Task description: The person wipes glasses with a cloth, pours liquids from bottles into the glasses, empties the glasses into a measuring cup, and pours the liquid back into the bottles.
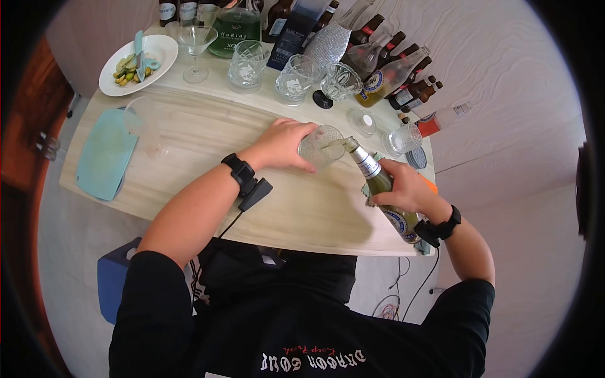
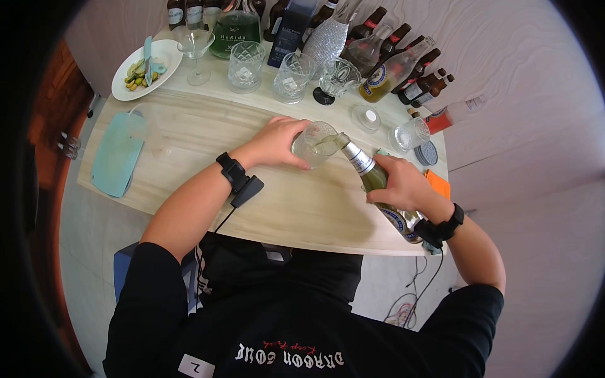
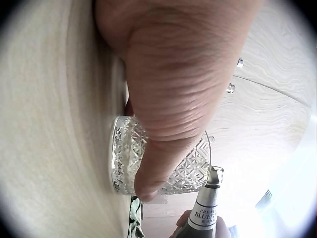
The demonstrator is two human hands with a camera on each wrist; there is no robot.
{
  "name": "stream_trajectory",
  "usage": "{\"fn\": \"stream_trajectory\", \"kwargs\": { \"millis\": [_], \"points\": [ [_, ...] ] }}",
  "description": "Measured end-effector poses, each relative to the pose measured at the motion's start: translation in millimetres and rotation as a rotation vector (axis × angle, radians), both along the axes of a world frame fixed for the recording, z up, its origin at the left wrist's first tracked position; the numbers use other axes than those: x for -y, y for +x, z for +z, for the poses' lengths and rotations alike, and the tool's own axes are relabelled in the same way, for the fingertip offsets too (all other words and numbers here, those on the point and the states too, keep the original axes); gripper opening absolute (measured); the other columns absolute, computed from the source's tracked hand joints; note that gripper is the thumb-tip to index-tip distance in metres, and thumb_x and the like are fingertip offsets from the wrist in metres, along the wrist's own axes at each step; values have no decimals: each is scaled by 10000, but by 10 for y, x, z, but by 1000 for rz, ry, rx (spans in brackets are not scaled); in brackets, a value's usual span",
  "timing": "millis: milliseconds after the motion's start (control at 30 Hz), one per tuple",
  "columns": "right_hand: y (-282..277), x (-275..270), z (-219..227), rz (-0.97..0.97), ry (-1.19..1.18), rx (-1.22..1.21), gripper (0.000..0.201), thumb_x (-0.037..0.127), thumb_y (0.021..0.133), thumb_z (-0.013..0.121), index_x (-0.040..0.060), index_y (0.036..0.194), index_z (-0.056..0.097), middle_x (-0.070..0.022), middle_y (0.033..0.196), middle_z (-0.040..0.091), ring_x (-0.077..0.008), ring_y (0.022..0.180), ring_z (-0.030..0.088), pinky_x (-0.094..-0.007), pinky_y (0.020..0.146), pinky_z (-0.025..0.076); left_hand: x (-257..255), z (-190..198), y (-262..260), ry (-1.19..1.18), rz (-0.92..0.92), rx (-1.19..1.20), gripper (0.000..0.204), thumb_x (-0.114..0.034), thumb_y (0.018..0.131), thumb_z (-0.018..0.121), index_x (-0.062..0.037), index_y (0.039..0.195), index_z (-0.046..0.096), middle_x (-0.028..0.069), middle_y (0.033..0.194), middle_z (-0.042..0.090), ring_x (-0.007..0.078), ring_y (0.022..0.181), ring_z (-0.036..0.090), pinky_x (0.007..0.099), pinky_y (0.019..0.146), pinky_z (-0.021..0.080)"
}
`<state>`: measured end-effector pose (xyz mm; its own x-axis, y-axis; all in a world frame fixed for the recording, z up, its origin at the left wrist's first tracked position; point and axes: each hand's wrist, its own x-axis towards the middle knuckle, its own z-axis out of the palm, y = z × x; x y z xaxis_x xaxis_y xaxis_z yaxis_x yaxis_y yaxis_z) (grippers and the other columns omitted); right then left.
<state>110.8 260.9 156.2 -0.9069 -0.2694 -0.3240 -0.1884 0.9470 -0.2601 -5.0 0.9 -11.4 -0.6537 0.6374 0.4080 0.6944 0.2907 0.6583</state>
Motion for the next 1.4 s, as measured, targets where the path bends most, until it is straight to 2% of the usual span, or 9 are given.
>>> {"fn": "stream_trajectory", "kwargs": {
  "millis": [267,367,467,600,867,1000,1067,1400],
  "points": [
    [-2,44,90,-10,-10,-9,592,364,624,820,2,1047,619,-222,917,658,-414,876,633,-451,776,497,4,-6,-8,1,-4,-6,787,-459,609,870,-107,1253,584,118,1130,679,324,1143,590,430,1063,348],
    [-10,55,120,-1,0,-30,590,361,628,812,1,1055,619,-224,911,657,-414,872,632,-450,777,498,13,13,-15,-22,-17,14,848,-489,606,865,-100,1297,563,135,1155,681,322,1158,596,422,1087,331],
    [-23,57,149,22,11,-27,583,352,636,800,-4,1059,616,-228,908,654,-413,871,632,-447,778,499,19,28,-8,-10,-22,24,798,-464,609,869,-107,1262,581,125,1136,677,327,1152,585,429,1070,338],
    [-28,64,195,18,-6,-40,548,331,642,780,-13,1033,609,-231,896,646,-418,861,625,-449,774,494,20,30,-8,-20,-15,18,826,-475,611,866,-107,1287,568,131,1158,672,329,1172,574,427,1075,331],
    [-31,139,290,15,39,-46,534,333,633,762,-16,1002,601,-233,862,629,-431,833,605,-458,762,487,44,51,-10,-64,-63,56,1017,-286,529,887,-120,1429,443,116,1248,637,331,1216,552,436,1103,307],
    [-28,146,300,14,41,-44,521,327,630,761,-14,989,596,-237,859,623,-435,829,601,-461,754,484,33,14,-22,-79,-52,41,1048,-289,530,890,-107,1454,429,125,1262,633,330,1232,544,430,1111,303],
    [-29,151,309,13,39,-47,519,326,630,761,-13,985,594,-238,859,621,-436,829,601,-462,753,484,25,-4,-30,-89,-33,-10,1062,-312,526,889,-57,1452,437,154,1276,633,319,1216,562,416,1109,318],
    [-26,175,342,14,63,-61,514,321,631,761,-12,983,590,-237,857,619,-437,831,601,-461,755,486,32,9,-24,-130,-28,16,1084,-302,532,888,-42,1472,415,160,1297,622,309,1249,542,409,1123,303]
  ]
}}
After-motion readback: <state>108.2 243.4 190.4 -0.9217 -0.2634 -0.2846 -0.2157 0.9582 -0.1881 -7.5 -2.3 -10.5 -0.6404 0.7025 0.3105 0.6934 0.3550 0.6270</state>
